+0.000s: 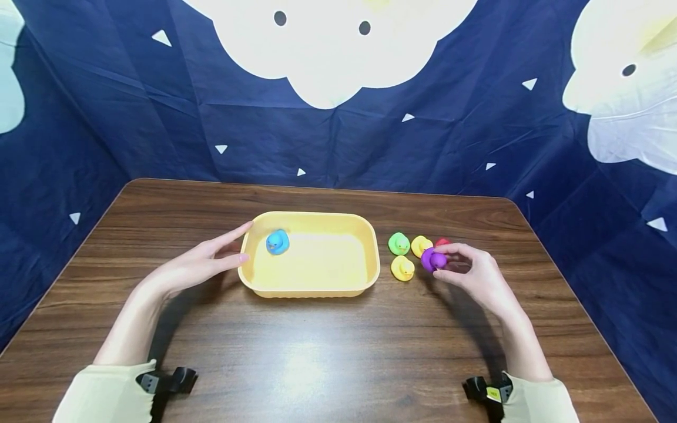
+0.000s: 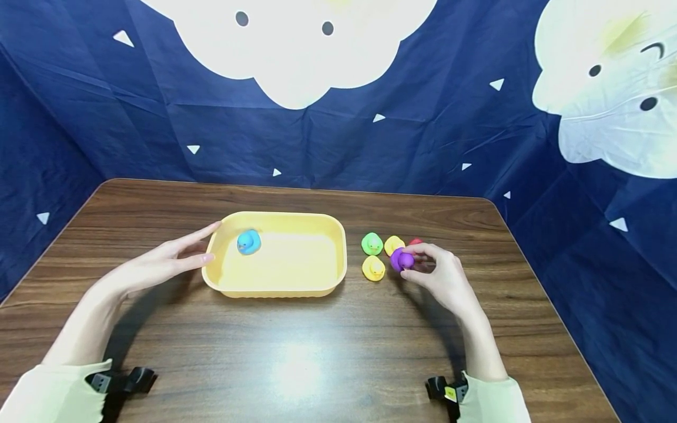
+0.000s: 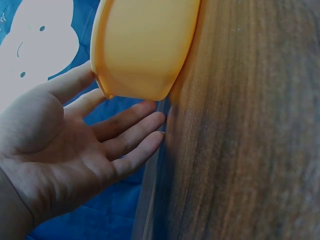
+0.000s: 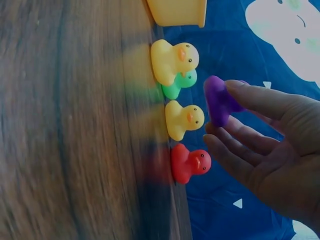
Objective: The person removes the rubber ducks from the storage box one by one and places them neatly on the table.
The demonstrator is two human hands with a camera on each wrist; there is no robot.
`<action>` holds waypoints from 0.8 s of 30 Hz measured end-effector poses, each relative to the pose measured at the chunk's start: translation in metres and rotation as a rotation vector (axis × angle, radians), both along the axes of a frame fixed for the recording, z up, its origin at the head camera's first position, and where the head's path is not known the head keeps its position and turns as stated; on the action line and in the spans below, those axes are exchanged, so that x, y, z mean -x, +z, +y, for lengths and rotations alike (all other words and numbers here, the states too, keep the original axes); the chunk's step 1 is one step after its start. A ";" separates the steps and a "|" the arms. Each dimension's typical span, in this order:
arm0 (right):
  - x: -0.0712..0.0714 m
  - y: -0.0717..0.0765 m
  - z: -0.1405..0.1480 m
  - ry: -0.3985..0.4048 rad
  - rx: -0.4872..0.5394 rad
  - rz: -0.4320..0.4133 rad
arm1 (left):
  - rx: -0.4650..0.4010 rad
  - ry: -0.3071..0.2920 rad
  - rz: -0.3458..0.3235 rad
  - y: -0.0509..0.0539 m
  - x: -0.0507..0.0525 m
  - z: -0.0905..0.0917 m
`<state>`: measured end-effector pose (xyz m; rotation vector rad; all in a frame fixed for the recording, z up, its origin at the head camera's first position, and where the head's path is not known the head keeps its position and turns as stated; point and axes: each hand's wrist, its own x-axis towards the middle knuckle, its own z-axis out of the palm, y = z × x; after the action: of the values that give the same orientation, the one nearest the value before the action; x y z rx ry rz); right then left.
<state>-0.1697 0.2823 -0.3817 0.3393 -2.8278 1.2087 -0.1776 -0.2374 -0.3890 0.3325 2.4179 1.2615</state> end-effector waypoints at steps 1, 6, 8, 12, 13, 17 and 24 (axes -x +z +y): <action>0.000 0.000 0.001 0.007 -0.005 -0.008 | 0.001 -0.001 0.001 0.000 0.000 0.000; 0.000 0.000 0.004 0.032 -0.011 -0.028 | 0.002 -0.005 0.004 0.000 0.001 0.000; 0.000 0.000 0.005 0.037 -0.009 -0.034 | 0.001 -0.008 0.006 0.000 0.001 0.000; 0.001 -0.001 0.006 0.041 -0.006 -0.047 | 0.005 -0.002 0.003 0.000 0.001 0.000; 0.001 -0.001 0.006 0.041 -0.007 -0.054 | 0.004 0.000 0.000 0.000 0.001 -0.001; 0.002 -0.005 0.006 0.039 -0.009 -0.074 | 0.002 0.006 -0.002 0.000 0.000 -0.001; 0.005 -0.010 0.006 0.050 -0.003 -0.102 | -0.006 0.003 0.000 0.000 -0.001 -0.001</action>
<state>-0.1746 0.2886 -0.3916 0.3604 -2.9240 1.2668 -0.1765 -0.2380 -0.3893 0.3311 2.4154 1.2707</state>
